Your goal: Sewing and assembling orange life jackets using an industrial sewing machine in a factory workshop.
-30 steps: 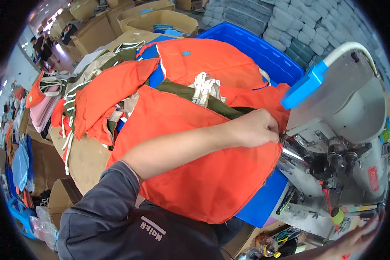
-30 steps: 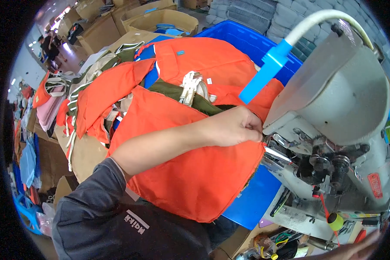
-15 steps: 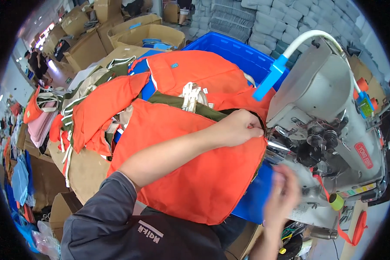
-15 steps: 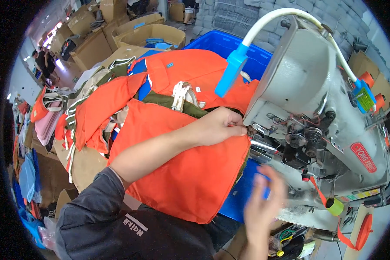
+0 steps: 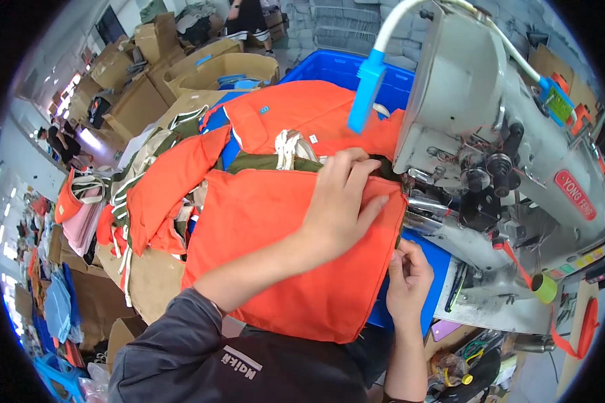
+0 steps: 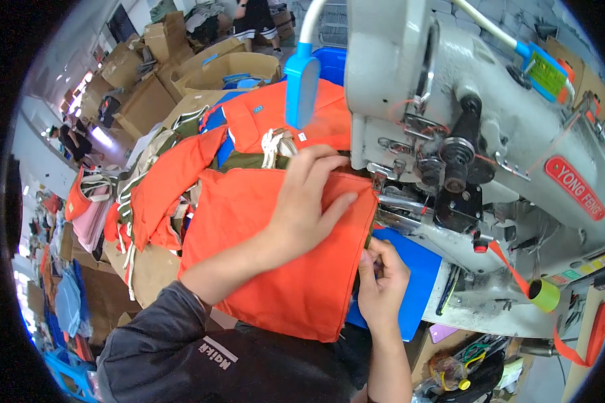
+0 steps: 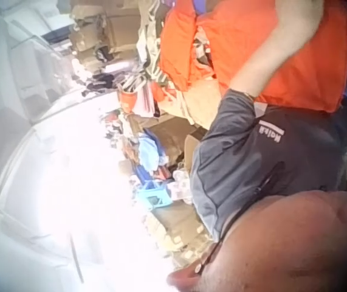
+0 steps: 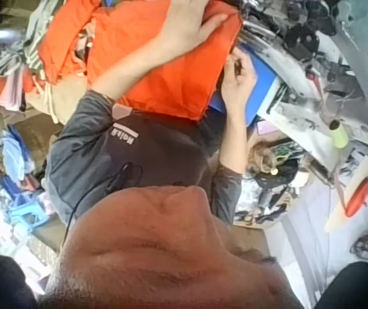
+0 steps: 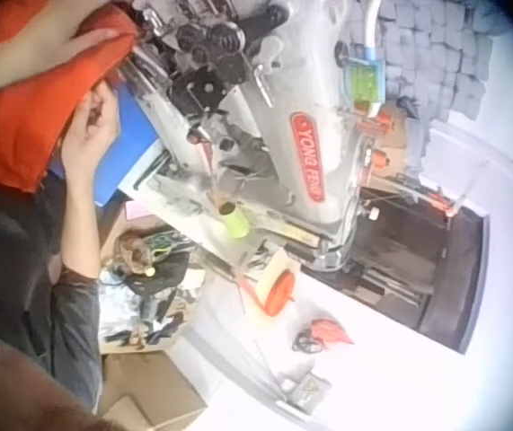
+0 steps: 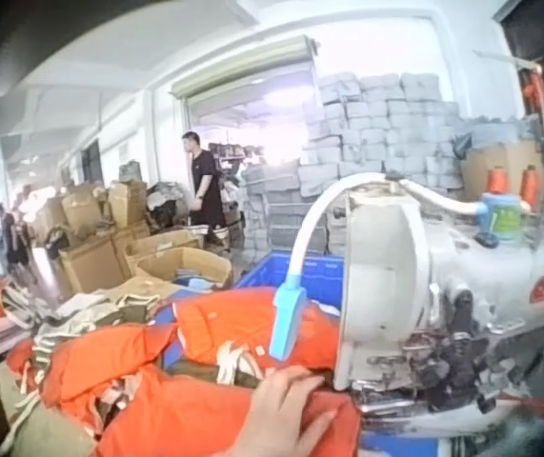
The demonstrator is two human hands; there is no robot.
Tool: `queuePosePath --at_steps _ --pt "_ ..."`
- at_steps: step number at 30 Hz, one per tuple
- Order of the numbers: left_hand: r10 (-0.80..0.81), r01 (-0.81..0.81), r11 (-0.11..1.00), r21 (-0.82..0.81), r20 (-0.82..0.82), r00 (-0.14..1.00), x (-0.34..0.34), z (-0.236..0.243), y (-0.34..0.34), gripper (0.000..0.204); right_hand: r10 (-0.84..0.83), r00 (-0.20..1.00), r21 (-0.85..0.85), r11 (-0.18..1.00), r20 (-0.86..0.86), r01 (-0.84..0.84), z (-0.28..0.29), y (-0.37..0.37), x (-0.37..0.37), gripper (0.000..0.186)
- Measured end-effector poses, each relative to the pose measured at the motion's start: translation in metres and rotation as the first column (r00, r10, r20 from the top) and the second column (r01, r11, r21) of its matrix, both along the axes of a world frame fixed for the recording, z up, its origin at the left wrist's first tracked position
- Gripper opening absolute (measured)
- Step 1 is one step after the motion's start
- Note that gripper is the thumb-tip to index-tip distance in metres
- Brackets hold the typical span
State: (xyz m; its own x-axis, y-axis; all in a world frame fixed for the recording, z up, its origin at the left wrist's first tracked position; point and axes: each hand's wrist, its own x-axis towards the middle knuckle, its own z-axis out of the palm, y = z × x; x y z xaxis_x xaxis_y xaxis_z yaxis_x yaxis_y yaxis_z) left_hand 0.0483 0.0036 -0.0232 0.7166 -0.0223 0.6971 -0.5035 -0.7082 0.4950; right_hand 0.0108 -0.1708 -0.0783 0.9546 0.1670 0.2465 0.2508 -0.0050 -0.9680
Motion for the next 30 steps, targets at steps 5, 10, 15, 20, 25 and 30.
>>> queuePosePath --at_steps 5,10,15,20,25,30 --pt "-0.057 0.039 0.997 -0.073 -0.264 0.963 -0.05 -0.004 -0.033 0.045 -0.023 0.999 0.011 1.0 0.035 0.022 -0.002 0.004 -0.002 0.021" --pt "-0.081 0.014 0.989 -0.146 -0.469 0.879 -0.047 -0.004 -0.033 0.041 -0.003 0.997 0.115 0.993 -0.082 0.013 0.002 0.004 -0.01 0.028" --pt "-0.136 0.008 0.974 -0.225 -0.558 0.819 -0.048 -0.005 -0.032 0.034 0.032 0.995 0.178 0.984 -0.096 -0.014 -0.001 0.005 -0.012 0.025" --pt "-0.23 0.015 0.917 -0.398 -0.498 0.836 -0.054 -0.008 -0.03 0.016 -0.002 0.999 0.093 0.996 -0.054 0.007 -0.001 0.003 -0.012 0.02" --pt "-0.262 -0.035 0.86 -0.509 -0.501 0.825 -0.058 -0.01 -0.024 0.014 -0.035 0.999 -0.003 0.999 0.033 0.035 0.005 0.005 -0.014 0.015" --pt "-0.384 -0.129 0.733 -0.668 -0.563 0.732 -0.06 0.0 -0.017 0.019 -0.024 0.998 -0.013 1.0 0.057 0.025 0.013 0.004 -0.015 0.014"
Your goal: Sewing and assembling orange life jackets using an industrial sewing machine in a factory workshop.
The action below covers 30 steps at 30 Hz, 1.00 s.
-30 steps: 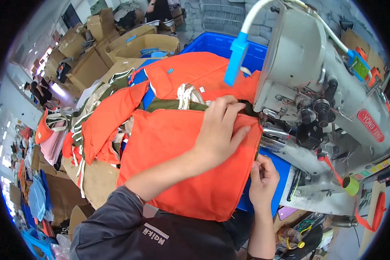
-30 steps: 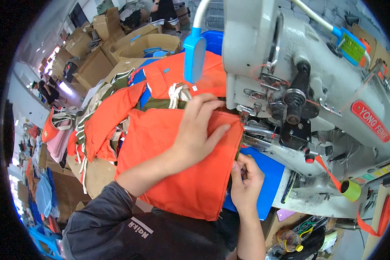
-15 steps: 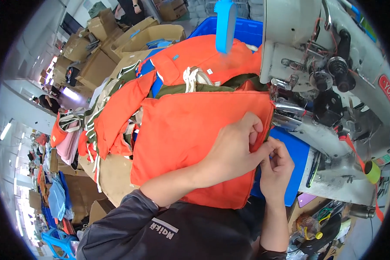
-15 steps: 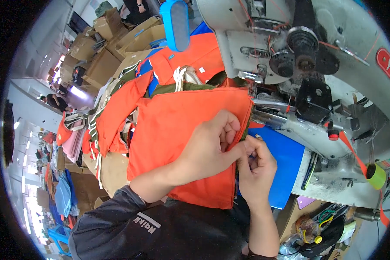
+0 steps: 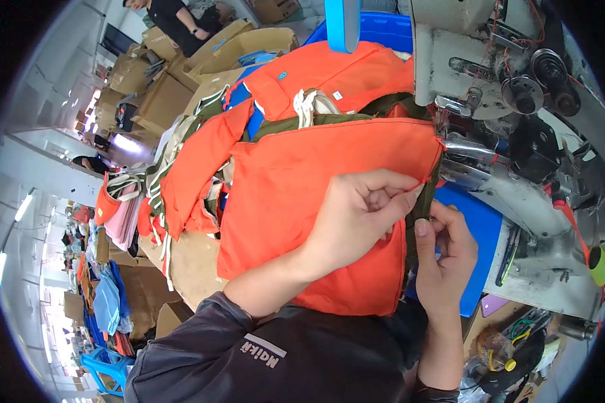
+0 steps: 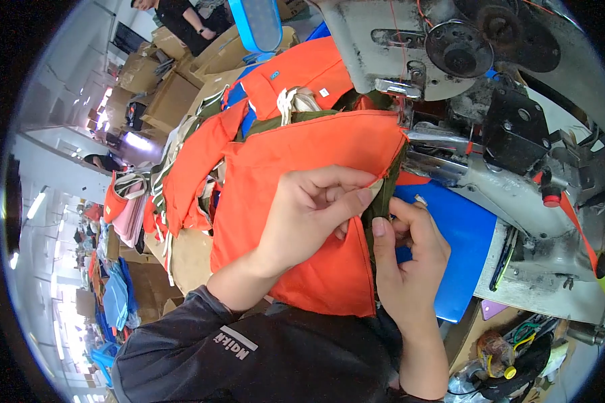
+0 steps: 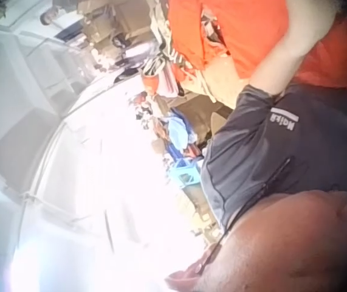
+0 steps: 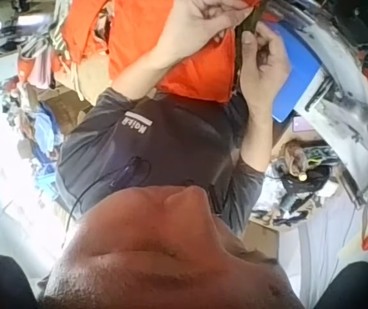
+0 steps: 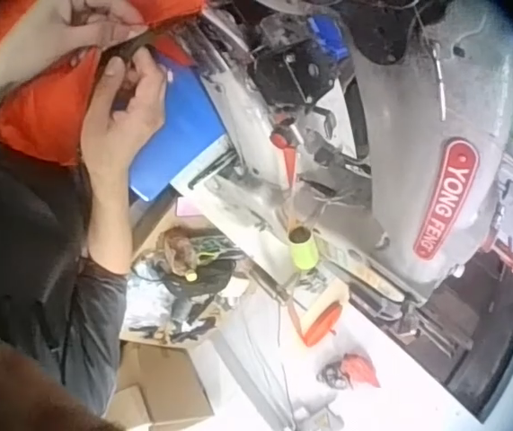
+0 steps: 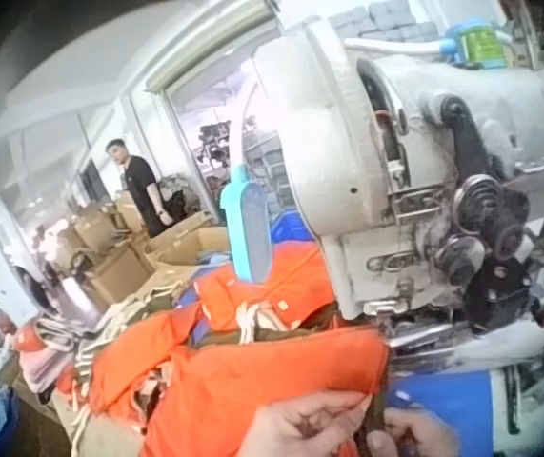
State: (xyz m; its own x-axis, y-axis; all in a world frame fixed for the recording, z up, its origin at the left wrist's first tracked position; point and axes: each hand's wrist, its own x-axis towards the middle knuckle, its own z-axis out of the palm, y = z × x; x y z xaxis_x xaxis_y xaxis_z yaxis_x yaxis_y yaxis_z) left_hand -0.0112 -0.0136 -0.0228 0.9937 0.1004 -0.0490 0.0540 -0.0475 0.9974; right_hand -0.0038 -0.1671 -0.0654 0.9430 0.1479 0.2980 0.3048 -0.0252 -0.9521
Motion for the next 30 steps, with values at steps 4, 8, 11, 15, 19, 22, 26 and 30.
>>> queuePosePath --at_steps 4,8,11,15,19,22,26,30 --pt "-0.034 0.033 0.999 -0.035 -0.033 0.999 0.001 -0.001 0.002 0.02 0.009 1.0 -0.005 1.0 -0.001 -0.009 0.005 0.0 0.0 0.014" --pt "-0.006 0.0 0.998 0.067 0.091 0.996 0.002 -0.001 -0.001 0.02 0.012 1.0 -0.061 0.998 0.014 -0.011 0.008 -0.001 -0.001 0.014" --pt "-0.068 -0.113 0.9 0.42 0.392 0.917 0.0 -0.002 -0.005 0.021 0.016 1.0 -0.073 0.997 -0.023 -0.017 0.004 0.003 -0.004 0.016" --pt "-0.164 -0.195 0.772 0.605 0.487 0.858 -0.003 0.002 -0.017 0.023 -0.043 0.996 0.163 0.985 -0.078 0.056 -0.005 0.01 -0.011 0.02" --pt "-0.173 -0.208 0.744 0.635 0.484 0.858 0.006 -0.001 -0.018 0.023 -0.056 0.991 0.18 0.981 -0.121 0.078 0.002 0.012 -0.004 0.019" --pt "-0.169 -0.18 0.779 0.601 0.477 0.863 0.013 -0.002 -0.02 0.022 -0.063 0.989 0.191 0.978 -0.136 0.089 0.0 0.011 0.003 0.018" --pt "-0.172 -0.149 0.793 0.591 0.452 0.875 0.03 -0.007 -0.024 0.025 -0.126 0.977 0.181 0.971 -0.171 0.157 0.001 0.011 0.017 0.017" --pt "-0.14 -0.202 0.784 0.587 0.484 0.864 0.039 -0.009 -0.018 0.028 -0.049 0.988 0.233 0.969 -0.148 0.083 0.004 0.017 0.027 0.018"
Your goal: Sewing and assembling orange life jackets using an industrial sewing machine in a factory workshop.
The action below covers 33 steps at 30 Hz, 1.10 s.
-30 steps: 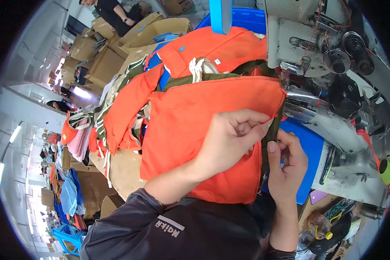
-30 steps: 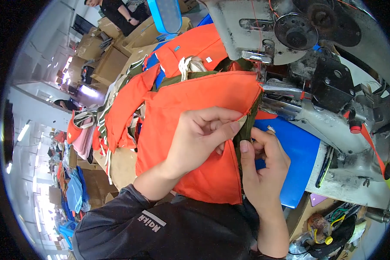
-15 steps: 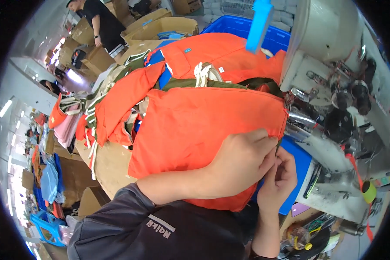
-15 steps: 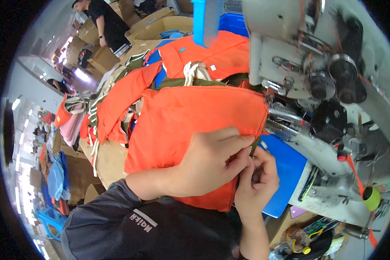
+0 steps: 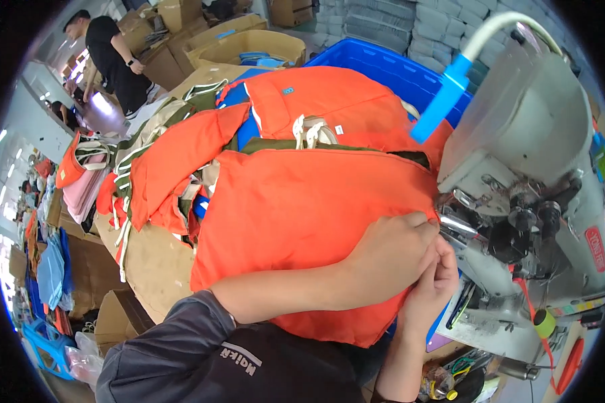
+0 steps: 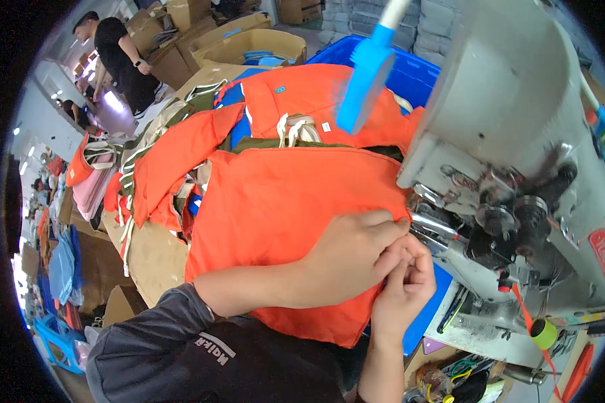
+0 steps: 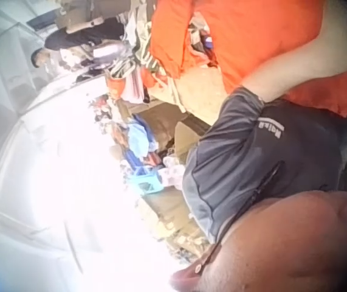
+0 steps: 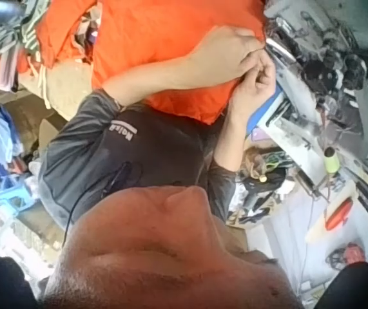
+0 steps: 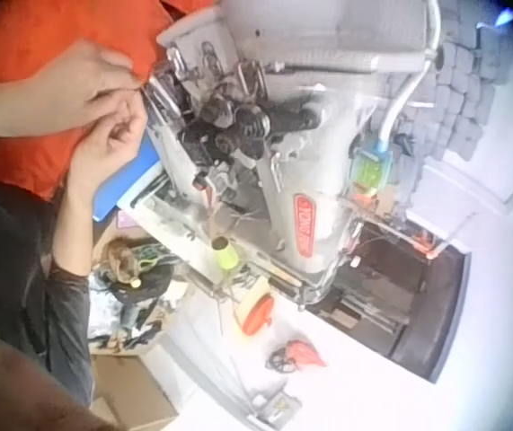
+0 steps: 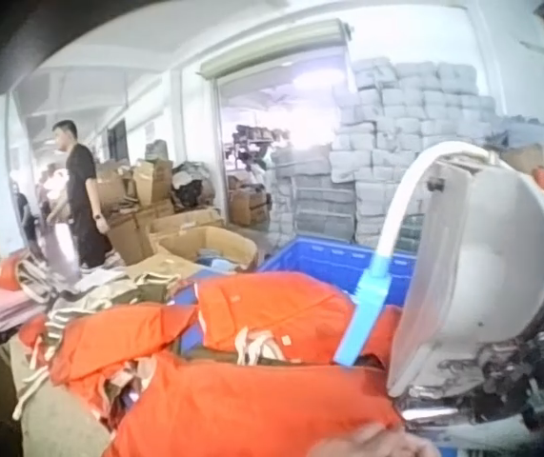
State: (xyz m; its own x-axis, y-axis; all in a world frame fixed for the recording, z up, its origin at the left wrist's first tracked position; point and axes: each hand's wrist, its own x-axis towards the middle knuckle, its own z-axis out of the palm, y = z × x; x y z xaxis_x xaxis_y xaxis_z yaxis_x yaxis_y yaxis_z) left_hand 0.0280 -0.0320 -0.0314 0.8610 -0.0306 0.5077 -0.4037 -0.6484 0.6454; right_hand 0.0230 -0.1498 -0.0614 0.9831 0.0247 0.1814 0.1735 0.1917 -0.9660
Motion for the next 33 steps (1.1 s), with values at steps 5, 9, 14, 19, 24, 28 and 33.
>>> queuePosePath --at_steps 5,9,14,19,24,28,33 --pt "-0.046 0.048 0.998 0.051 -0.03 0.998 -0.018 0.008 0.022 0.033 -0.003 1.0 -0.068 0.998 -0.013 0.002 0.004 -0.004 0.007 0.026" --pt "0.406 -0.419 0.897 0.141 0.113 0.907 -0.067 -0.041 0.087 0.055 -0.049 0.978 -0.173 0.985 -0.203 0.013 0.036 0.001 -0.006 0.043" --pt "0.655 -0.454 0.743 0.492 -0.392 0.646 -0.095 -0.113 0.164 0.086 -0.012 0.997 -0.499 0.866 -0.075 -0.027 0.04 -0.009 -0.019 0.041" --pt "0.567 -0.386 0.799 0.462 -0.361 0.74 -0.04 -0.12 0.183 0.091 0.074 0.983 -0.212 0.971 -0.168 -0.11 -0.009 -0.037 0.005 0.042" --pt "0.323 -0.111 0.896 0.43 -0.461 0.826 -0.008 -0.088 0.191 0.088 -0.05 0.992 -0.314 0.949 -0.112 0.012 -0.002 -0.037 -0.007 0.039" --pt "0.187 0.026 0.888 0.459 -0.413 0.892 -0.009 -0.036 0.13 0.078 -0.044 0.999 -0.31 0.95 -0.005 0.04 -0.018 -0.026 -0.011 0.034" --pt "0.051 -0.051 0.999 -0.001 0.014 0.999 -0.04 -0.005 0.018 0.054 0.134 0.99 -0.062 0.989 0.039 -0.132 -0.03 -0.008 -0.026 0.036"
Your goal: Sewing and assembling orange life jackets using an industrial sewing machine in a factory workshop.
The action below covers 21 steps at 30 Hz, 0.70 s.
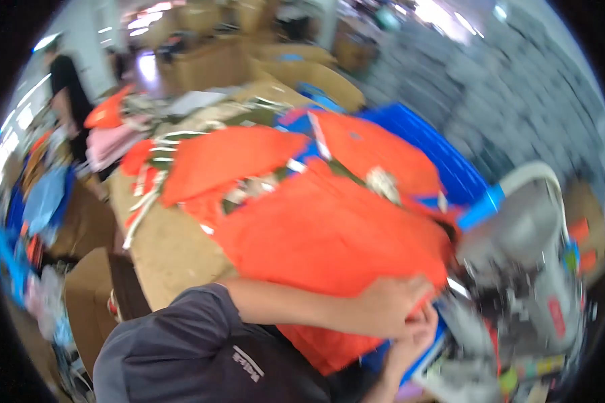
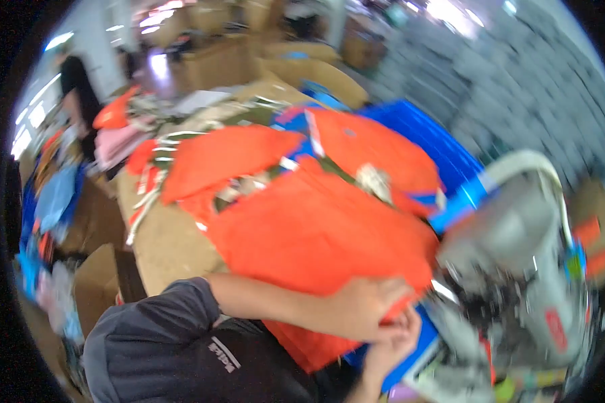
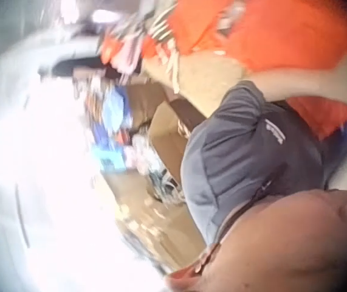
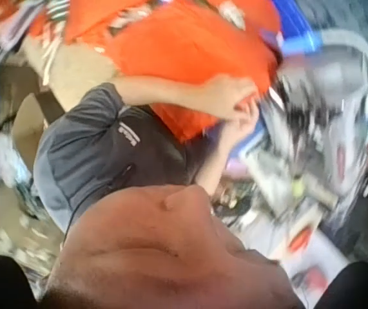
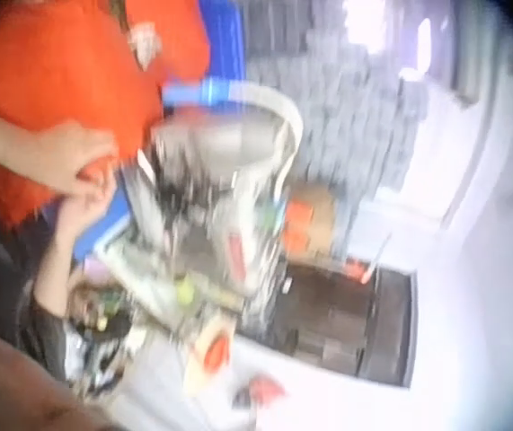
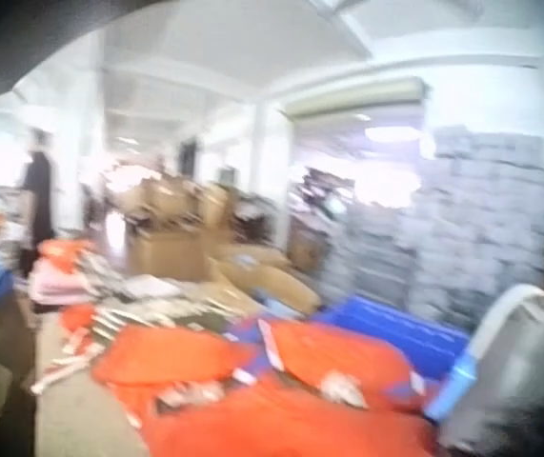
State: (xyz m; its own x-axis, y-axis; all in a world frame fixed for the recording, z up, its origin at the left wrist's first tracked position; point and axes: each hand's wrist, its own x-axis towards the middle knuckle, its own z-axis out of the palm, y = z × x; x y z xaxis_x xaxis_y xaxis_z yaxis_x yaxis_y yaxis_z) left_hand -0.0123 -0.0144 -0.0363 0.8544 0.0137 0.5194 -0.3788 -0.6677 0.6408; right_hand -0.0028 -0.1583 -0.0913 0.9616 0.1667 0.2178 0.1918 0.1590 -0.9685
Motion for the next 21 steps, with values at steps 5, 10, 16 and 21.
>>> queuePosePath --at_steps 5,10,16,21 --pt "-0.047 0.039 0.995 -0.092 -0.083 0.995 0.021 -0.006 -0.004 0.038 -0.052 0.991 -0.014 0.999 -0.127 0.051 0.021 0.01 0.0 0.026" --pt "-0.091 0.085 0.994 -0.071 -0.086 0.992 0.008 0.007 -0.008 0.029 -0.055 0.994 0.042 0.997 -0.092 0.06 0.015 0.002 -0.005 0.024" --pt "-0.142 0.135 0.99 -0.05 -0.192 0.971 0.006 0.018 -0.001 0.029 -0.088 0.996 0.036 0.995 -0.035 0.089 0.007 0.007 -0.008 0.026" --pt "-0.279 0.152 0.92 -0.36 -0.332 0.901 0.009 0.016 0.01 0.029 -0.116 0.993 -0.086 0.989 0.034 0.119 0.013 0.012 -0.007 0.033"
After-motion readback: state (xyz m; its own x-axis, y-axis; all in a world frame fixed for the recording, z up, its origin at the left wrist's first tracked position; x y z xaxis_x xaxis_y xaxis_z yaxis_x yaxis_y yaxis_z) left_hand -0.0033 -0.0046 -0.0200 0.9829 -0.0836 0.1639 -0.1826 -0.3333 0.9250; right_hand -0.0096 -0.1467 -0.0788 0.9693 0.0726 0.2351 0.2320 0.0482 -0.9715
